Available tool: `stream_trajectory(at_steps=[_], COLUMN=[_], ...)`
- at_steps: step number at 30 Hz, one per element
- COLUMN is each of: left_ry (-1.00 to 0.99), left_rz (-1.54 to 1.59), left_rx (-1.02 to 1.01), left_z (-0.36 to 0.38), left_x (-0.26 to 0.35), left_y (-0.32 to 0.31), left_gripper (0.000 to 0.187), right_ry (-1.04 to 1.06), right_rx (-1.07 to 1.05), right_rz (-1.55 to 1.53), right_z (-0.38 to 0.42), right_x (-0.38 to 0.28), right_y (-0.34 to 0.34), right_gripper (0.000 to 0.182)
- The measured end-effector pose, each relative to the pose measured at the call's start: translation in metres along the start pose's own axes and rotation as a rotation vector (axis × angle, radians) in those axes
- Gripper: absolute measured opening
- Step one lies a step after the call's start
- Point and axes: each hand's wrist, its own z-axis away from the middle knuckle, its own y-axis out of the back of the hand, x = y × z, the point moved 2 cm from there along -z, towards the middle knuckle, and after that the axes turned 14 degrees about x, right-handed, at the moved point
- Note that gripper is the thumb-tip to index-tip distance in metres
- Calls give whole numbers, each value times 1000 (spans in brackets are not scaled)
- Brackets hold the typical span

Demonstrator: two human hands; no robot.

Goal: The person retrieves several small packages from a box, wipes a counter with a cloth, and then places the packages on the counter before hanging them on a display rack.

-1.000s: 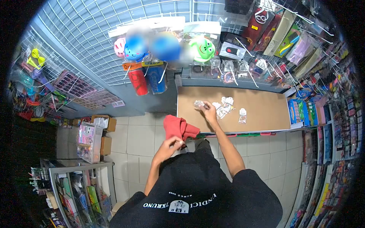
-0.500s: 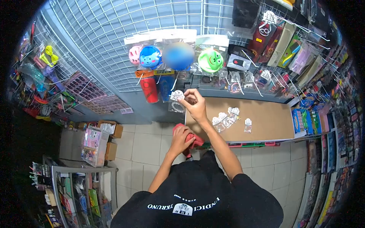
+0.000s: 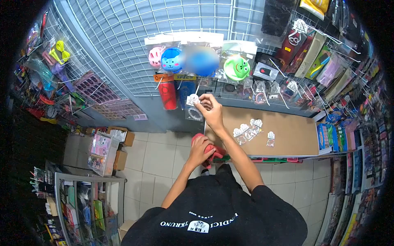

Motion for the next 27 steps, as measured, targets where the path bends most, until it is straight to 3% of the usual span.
stream_trajectory(at_steps=[11, 15, 16, 19, 20, 23, 25, 27], left_ry=[-5, 27, 20, 18, 24, 32, 15, 15], left_rz=[-13, -23, -28, -17, -14, -5, -2, -19], left_rx=[17, -29, -15, 13, 12, 25, 55, 63], left_z=[1, 2, 2, 2, 3, 3, 3, 4], left_x=[-1, -1, 0, 2, 2, 2, -1, -3], left_y=[-1, -1, -1, -1, -1, -2, -4, -7], left_gripper=[29, 30, 30, 30, 30, 31, 31, 31], right_ry=[-63, 107, -3, 114, 71, 215, 366, 288], right_rx=[297, 387, 383, 515, 451, 501, 570, 460], right_rz=[49, 278, 333, 379, 253, 469, 469, 343], right_z=[-34, -37, -33, -35, -33, -16, 5, 32], right_x=[40, 31, 19, 30, 34, 30, 29, 49], right_y=[-12, -24, -25, -21, -17, -6, 6, 16], right_gripper=[26, 34, 43, 63, 74, 75, 63, 51])
